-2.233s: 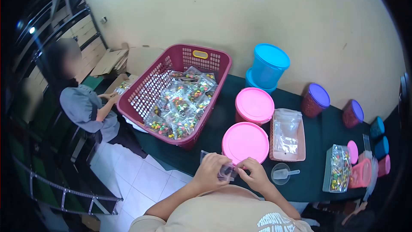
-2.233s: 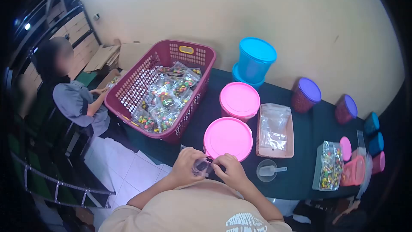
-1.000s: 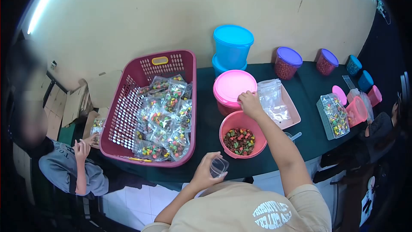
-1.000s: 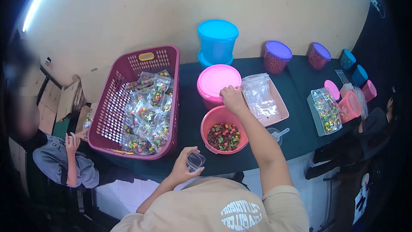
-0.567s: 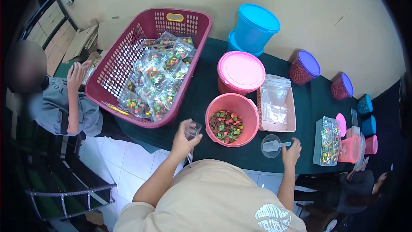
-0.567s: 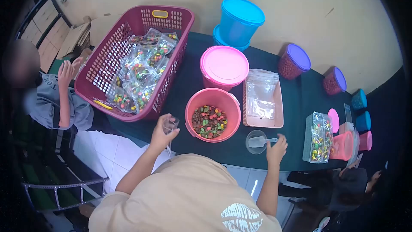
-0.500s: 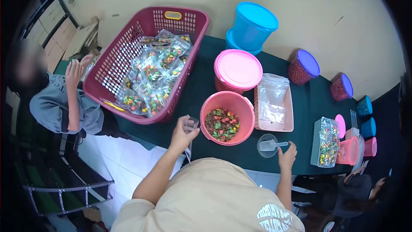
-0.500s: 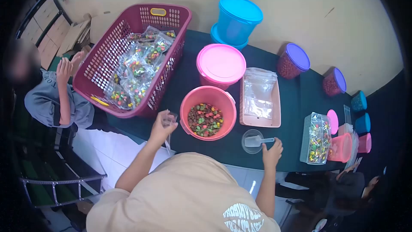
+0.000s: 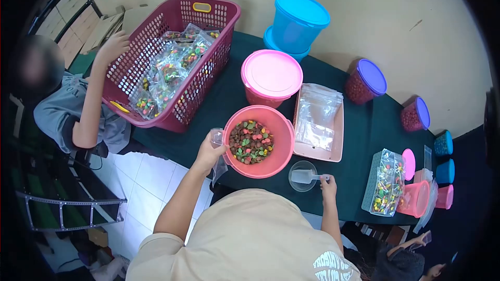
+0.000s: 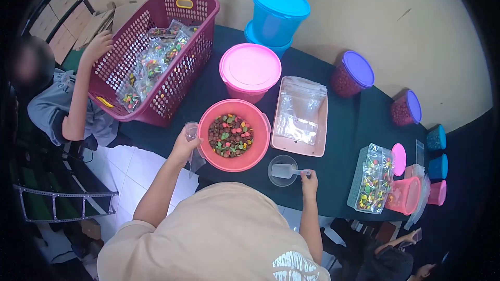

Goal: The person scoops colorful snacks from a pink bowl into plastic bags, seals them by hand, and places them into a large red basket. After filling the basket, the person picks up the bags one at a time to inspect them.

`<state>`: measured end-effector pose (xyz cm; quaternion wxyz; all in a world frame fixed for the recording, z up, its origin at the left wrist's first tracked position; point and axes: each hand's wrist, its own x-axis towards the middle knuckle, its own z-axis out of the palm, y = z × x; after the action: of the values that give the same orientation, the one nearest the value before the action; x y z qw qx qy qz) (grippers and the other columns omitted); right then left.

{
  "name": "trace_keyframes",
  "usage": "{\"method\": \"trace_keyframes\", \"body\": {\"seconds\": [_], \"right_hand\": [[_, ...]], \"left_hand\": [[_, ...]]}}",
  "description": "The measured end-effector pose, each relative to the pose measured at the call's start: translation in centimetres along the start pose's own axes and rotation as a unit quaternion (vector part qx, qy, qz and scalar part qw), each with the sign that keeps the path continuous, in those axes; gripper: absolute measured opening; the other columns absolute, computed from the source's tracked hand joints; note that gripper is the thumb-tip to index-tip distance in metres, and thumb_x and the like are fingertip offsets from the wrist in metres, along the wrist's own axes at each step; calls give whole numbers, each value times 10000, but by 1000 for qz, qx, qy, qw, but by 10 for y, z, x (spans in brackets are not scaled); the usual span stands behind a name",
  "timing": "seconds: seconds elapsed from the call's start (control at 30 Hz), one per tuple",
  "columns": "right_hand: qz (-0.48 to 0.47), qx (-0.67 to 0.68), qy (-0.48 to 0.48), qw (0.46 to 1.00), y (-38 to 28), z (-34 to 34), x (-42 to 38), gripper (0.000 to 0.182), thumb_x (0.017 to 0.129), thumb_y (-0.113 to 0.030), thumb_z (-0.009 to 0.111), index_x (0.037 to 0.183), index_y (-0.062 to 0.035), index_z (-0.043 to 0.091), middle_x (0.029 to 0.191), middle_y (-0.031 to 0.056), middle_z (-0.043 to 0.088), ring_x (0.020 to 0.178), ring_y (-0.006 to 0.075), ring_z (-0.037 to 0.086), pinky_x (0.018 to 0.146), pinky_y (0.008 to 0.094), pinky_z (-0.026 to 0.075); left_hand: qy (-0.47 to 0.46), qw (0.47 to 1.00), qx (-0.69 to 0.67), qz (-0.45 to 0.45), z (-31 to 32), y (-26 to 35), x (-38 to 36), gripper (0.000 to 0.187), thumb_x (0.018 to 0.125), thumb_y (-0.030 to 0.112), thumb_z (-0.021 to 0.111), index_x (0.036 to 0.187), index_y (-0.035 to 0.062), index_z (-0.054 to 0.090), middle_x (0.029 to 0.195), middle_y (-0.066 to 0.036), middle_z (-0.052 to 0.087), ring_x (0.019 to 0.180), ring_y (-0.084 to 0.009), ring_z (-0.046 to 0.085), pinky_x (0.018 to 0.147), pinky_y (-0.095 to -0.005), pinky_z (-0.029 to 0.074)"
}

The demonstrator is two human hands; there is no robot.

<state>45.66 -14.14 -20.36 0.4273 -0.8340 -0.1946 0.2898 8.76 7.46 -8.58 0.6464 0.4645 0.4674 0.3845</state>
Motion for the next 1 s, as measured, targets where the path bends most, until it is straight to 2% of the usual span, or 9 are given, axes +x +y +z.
{"method": "trace_keyframes", "body": {"seconds": [0.07, 0.3, 0.37, 0.43, 0.47, 0.67, 0.8, 0.9, 1.0], "right_hand": [[54, 20, -72, 996, -11, -11, -6, 149, 859, -145, 632, 906, -20, 566, 765, 33, 573, 639, 98, 515, 606, 227, 422], [-176, 158, 29, 971, -90, -59, -56, 135, 923, -134, 527, 820, -47, 537, 748, 7, 530, 666, 74, 490, 598, 210, 396], [-334, 216, -15, 917, -125, -58, -71, 107, 898, -110, 542, 825, -35, 558, 711, 42, 557, 637, 100, 498, 585, 230, 394], [-413, 85, -64, 905, -149, -40, -83, 49, 829, -73, 601, 830, -31, 576, 743, 70, 578, 644, 170, 536, 594, 277, 426], [-585, -124, -58, 799, -191, -8, -89, 140, 730, -56, 666, 843, -23, 590, 779, 96, 597, 678, 251, 563, 614, 339, 458], [-583, -146, -133, 788, -186, 107, -54, 156, 681, -48, 656, 818, -54, 582, 802, 69, 612, 726, 248, 566, 651, 389, 460], [-575, -164, -182, 780, -180, 96, -72, 145, 689, -49, 645, 810, -58, 566, 784, 67, 606, 738, 253, 568, 660, 391, 462], [-543, -164, -91, 818, -175, 81, -62, 122, 730, -81, 631, 815, -51, 550, 735, 83, 595, 713, 274, 562, 649, 404, 450], [-487, -247, -104, 831, -175, 80, -59, 122, 753, -105, 631, 804, -41, 540, 756, 110, 597, 714, 291, 566, 660, 410, 453]], "left_hand": [[-33, 999, 35, 18, 11, 10, -7, 410, 742, -12, 643, 1125, 31, 503, 1011, -63, 585, 947, -143, 573, 849, -293, 455], [-65, 985, 147, 61, 27, 32, -13, 405, 738, -7, 641, 1118, 47, 513, 1000, -58, 585, 939, -130, 564, 835, -281, 449], [-65, 984, 152, 60, 30, 30, -15, 404, 737, -9, 643, 1116, 43, 513, 1000, -58, 584, 938, -131, 565, 834, -280, 449], [-62, 985, 141, 77, 35, 28, -16, 405, 731, -14, 648, 1111, 38, 516, 999, -61, 584, 937, -131, 565, 836, -280, 448], [-65, 984, 149, 77, 39, 30, -18, 405, 731, -14, 648, 1111, 38, 516, 999, -61, 584, 937, -131, 565, 836, -280, 448], [-69, 970, 211, 96, 46, 30, -28, 439, 744, 24, 662, 1153, 34, 503, 1056, -75, 588, 957, -145, 570, 841, -292, 455], [-67, 969, 217, 100, 46, 26, -34, 451, 737, 34, 673, 1155, 35, 504, 1061, -79, 588, 949, -145, 575, 832, -290, 459], [-69, 975, 195, 82, 49, 30, -38, 460, 734, 41, 677, 1160, 44, 503, 1057, -82, 585, 946, -147, 576, 829, -293, 461], [-74, 974, 196, 87, 55, 34, -41, 443, 734, 23, 669, 1145, 38, 505, 1035, -74, 589, 948, -144, 569, 835, -291, 456]]}}
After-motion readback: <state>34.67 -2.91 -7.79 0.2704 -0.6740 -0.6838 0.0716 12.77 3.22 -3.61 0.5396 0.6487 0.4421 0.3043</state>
